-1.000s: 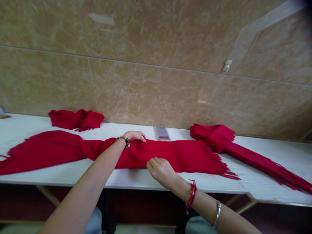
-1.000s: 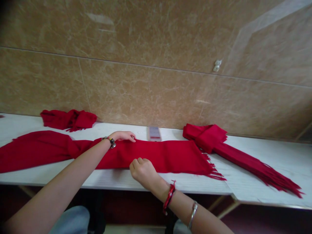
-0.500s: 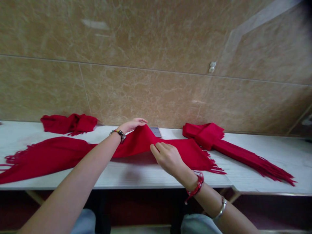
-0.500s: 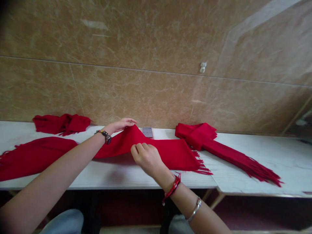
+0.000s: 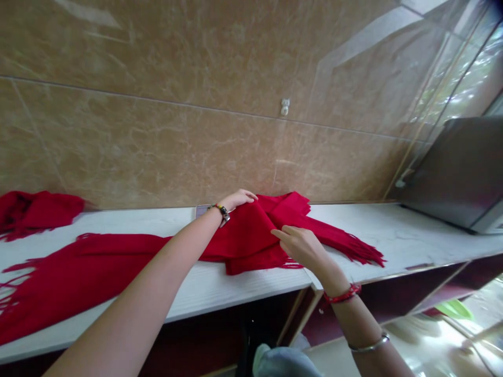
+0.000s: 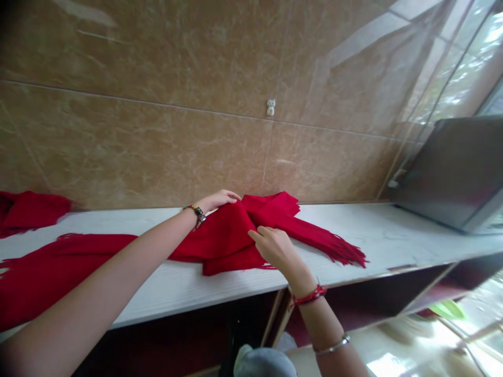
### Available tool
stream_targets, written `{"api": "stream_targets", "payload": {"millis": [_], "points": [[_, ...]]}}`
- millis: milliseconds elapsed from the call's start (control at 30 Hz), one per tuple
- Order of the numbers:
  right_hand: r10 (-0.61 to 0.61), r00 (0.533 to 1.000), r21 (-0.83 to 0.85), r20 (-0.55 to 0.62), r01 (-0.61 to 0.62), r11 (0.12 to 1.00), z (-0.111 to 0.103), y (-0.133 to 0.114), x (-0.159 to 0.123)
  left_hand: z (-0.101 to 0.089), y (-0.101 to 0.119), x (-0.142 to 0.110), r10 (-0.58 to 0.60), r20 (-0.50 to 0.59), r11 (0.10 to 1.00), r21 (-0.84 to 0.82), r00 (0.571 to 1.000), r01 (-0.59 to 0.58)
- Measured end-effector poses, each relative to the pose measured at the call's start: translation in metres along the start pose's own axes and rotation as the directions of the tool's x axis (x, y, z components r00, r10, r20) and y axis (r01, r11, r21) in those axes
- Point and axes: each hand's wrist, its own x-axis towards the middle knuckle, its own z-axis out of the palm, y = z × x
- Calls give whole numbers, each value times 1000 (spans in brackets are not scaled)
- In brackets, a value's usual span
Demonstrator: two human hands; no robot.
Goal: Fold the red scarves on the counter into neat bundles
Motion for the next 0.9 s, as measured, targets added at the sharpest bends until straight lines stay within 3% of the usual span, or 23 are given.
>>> {"api": "stream_targets", "payload": {"millis": [67,167,333,433,533,700,900], "points": [[0,997,65,83,-6,998,14,8,-9,25,-6,11,5,33,999,46,999,-6],[-3,997,213,79,-14,977,35,15,-20,53,-16,20,11,78,990,138,997,-21],[35,999,409,-1,-31,912,56,20,-28,65,-25,10,68,25,959,273,997,-72],[25,999,442,-48,-2,897,57,22,-28,56,-24,-20,179,-43,899,414,983,-145],[-13,996,419,-94,51,907,50,19,-25,40,-24,-70,288,24,820,510,957,-260],[-156,983,362,-101,183,914,35,-4,-10,5,-39,-158,156,143,788,579,977,-210],[-305,952,413,-13,283,866,22,-59,25,-42,-66,-208,54,35,770,634,998,-63]]}}
